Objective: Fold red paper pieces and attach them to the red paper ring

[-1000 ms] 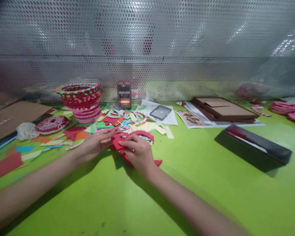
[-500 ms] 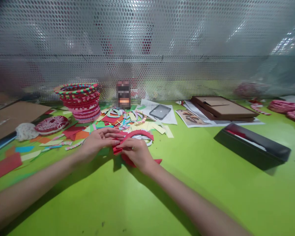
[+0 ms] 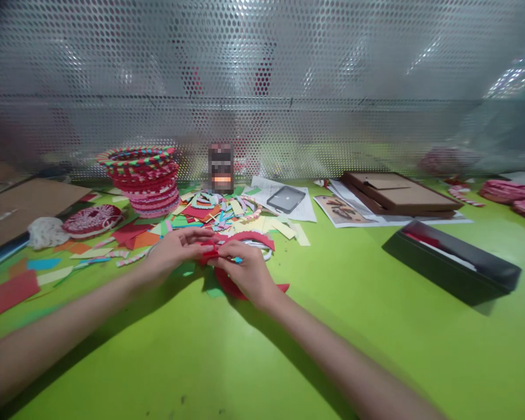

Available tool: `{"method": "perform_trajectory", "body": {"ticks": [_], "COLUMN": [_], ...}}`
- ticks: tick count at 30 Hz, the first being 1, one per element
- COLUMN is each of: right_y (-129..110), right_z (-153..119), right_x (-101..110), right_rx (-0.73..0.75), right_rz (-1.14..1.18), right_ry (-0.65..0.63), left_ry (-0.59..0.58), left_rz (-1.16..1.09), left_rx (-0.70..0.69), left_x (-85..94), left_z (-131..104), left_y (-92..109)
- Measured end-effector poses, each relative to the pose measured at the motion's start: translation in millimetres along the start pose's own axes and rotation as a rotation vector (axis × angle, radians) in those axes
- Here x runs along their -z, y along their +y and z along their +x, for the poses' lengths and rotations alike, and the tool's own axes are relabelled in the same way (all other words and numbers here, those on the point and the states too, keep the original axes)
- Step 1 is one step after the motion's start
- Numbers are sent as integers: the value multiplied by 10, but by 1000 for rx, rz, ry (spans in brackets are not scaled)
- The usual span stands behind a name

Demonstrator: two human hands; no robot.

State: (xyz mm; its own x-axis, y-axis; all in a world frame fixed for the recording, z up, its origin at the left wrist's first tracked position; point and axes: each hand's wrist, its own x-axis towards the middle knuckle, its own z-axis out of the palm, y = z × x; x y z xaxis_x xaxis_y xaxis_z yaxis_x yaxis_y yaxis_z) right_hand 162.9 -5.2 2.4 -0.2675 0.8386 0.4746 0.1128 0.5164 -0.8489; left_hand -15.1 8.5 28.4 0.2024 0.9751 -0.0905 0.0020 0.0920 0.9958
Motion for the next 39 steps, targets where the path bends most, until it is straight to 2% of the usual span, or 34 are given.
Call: {"method": "perform_trajectory", "body": {"ticks": [3, 6, 16, 24, 30, 36, 39], "right_y": [3, 13, -29, 0, 9, 7, -1], "right_z": [0, -3, -9, -15, -21, -26, -25], "right_x": [8, 18, 1, 21, 7, -2, -5], "right_rx": [0, -6, -161, -92, -157, -116, -101], "right_rz": [-22, -33, -121, -140, -136, -179, -113], "right_ry": [17, 1, -7, -16, 1, 8, 14], "left_ry": [11, -27, -52, -83, -119, -111, -79], "left_rz": [0, -8, 29, 60, 56, 123, 103], "left_rx": [52, 25, 36, -13, -29, -90, -116], "left_x": [33, 60, 22, 11, 16, -13, -9], "left_z": [26, 39, 0, -1, -10, -19, -15], "left_y": [-43, -64, -18, -15, -13, -25, -22]}}
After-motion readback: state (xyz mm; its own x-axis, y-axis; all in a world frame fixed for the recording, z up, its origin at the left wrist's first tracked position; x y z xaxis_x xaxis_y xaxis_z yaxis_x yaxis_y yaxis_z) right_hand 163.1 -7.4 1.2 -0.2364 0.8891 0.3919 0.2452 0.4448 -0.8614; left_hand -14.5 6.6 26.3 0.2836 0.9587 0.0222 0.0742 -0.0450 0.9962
